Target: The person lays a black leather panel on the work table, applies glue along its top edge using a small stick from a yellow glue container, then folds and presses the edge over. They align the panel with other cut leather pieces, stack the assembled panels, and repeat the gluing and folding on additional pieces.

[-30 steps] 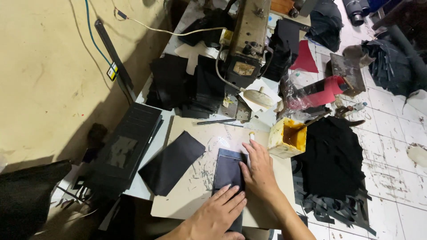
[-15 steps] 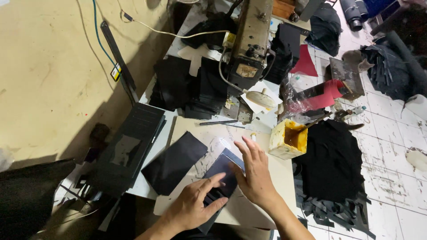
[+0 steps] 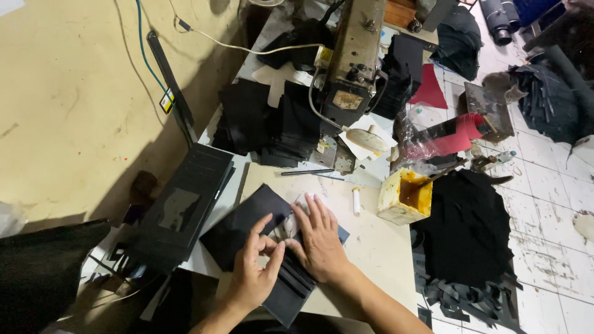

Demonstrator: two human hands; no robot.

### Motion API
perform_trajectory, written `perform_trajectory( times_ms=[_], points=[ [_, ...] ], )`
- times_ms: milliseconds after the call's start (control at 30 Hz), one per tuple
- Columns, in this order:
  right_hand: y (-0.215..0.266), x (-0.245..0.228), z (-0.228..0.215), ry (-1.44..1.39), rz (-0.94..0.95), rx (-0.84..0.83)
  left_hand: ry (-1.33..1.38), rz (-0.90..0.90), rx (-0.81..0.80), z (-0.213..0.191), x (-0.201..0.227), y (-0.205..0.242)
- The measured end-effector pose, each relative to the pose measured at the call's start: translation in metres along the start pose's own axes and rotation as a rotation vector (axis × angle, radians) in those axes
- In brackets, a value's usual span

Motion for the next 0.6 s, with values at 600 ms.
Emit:
perform_trajectory(
  times_ms=[600],
  points=[
    [0.023, 0.017, -0.069, -0.549, 0.271, 0.105, -0.281, 0.157, -0.176, 0.024, 0.022, 0.0]
  ],
)
Point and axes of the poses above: each hand's wrist, its own y-axis away from the middle knuckle, its own z-axis out of the palm, x = y × z, the point moved 9 cm from there along -y, towards the middle knuckle, and after that the axes turned 3 degrees about x, right-handed, at the moved point
